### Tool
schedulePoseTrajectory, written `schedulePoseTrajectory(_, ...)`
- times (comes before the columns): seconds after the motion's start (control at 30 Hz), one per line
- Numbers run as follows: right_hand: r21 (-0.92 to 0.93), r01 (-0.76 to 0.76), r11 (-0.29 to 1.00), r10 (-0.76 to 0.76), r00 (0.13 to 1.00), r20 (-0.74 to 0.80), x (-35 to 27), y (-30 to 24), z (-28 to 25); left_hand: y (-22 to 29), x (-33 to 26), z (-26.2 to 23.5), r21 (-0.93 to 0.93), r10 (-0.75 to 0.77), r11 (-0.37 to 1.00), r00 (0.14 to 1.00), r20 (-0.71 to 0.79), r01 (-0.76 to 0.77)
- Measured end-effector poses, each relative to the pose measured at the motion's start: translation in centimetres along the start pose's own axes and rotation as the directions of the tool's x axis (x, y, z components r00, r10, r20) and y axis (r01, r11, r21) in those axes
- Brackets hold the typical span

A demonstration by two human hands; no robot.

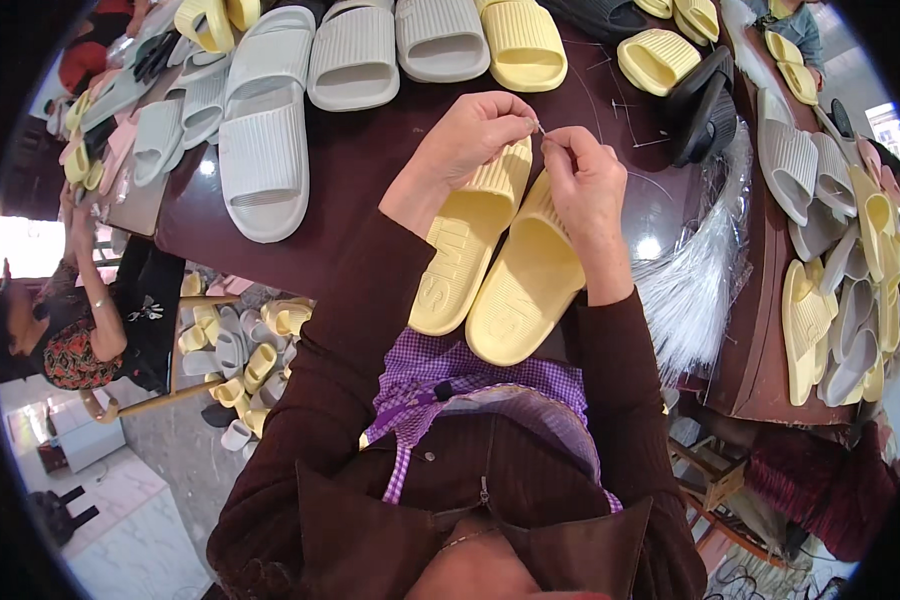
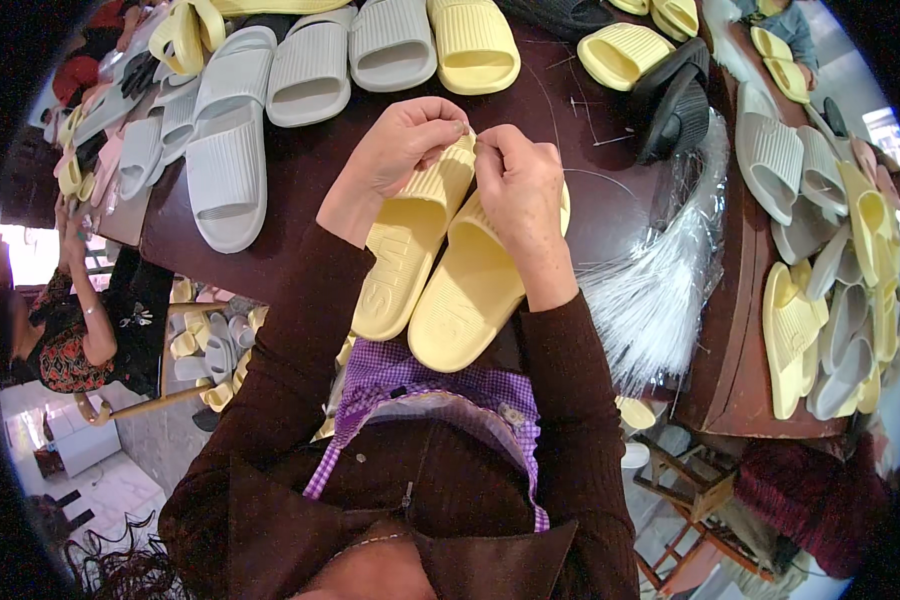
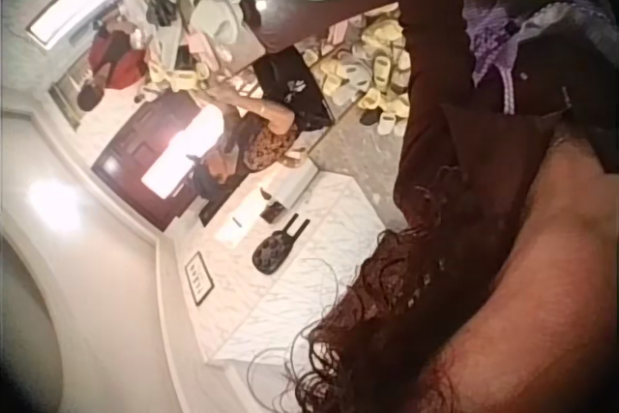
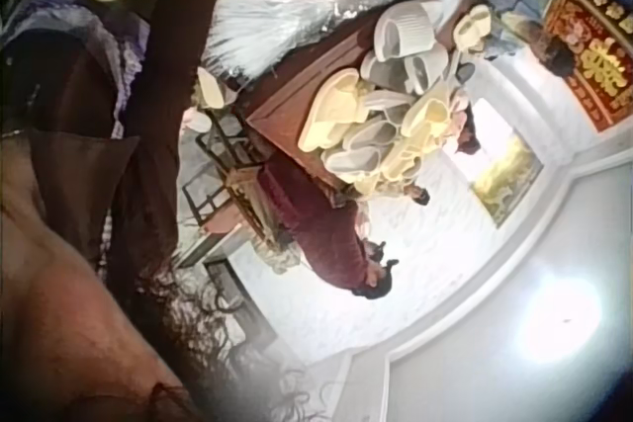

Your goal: The person connects pairs of slippers together by threading plastic fasteners through them by hand and places them onto a stack on the table.

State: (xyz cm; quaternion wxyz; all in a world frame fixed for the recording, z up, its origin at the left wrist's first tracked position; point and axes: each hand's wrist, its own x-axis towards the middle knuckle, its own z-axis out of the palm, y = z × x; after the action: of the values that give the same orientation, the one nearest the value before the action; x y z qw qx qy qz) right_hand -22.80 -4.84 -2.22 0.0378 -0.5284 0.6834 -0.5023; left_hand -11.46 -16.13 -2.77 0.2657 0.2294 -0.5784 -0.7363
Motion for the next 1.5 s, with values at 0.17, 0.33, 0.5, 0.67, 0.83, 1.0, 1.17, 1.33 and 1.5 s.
schedulePoseTrajectory(0.17,-0.073,0.106,0.992,-0.109,0.994,-0.032,-0.2,0.5,0.4,0.1,-0.1,0.0,0.012,-0.001,1.000,0.999,0.044,0.001)
schedulePoseTrajectory(0.33,-0.066,0.094,0.993,-0.097,0.995,-0.035,0.3,0.4,0.0,0.1,0.0,-0.2,-0.013,0.037,0.999,0.999,-0.002,-0.037)
schedulePoseTrajectory(0.5,-0.145,0.186,0.972,-0.213,0.956,-0.202,0.3,-0.6,-3.0,-0.3,1.4,-1.7,0.026,0.135,0.991,0.968,-0.212,-0.132)
schedulePoseTrajectory(0.67,-0.013,-0.095,0.995,0.092,0.906,0.414,-5.4,-5.3,-4.4,-3.1,2.1,-7.2,0.172,0.087,0.985,0.932,-0.353,-0.026)
schedulePoseTrajectory(0.83,-0.235,-0.080,0.969,0.157,0.930,0.333,-6.9,-2.9,-1.5,-3.8,2.6,-6.5,0.324,0.101,0.946,0.947,-0.304,0.004)
schedulePoseTrajectory(1.0,-0.281,-0.129,0.951,0.195,0.955,0.222,-5.8,-2.9,-0.8,-4.3,2.9,-6.5,0.172,0.017,0.985,0.987,-0.161,0.011)
schedulePoseTrajectory(1.17,-0.302,-0.244,0.921,0.295,0.946,0.135,-5.2,-2.7,-0.8,-2.5,2.5,-4.8,0.001,0.039,0.999,0.995,-0.089,-0.039)
schedulePoseTrajectory(1.33,-0.200,-0.228,0.953,0.214,0.973,-0.090,-5.0,-3.7,-2.6,-0.5,0.1,-2.8,-0.344,0.128,0.932,0.992,0.010,-0.117)
schedulePoseTrajectory(1.5,0.021,-0.072,0.997,0.074,0.987,-0.141,-5.2,-6.8,-6.6,-1.9,2.0,-4.3,-0.453,0.044,0.890,0.999,-0.019,-0.047)
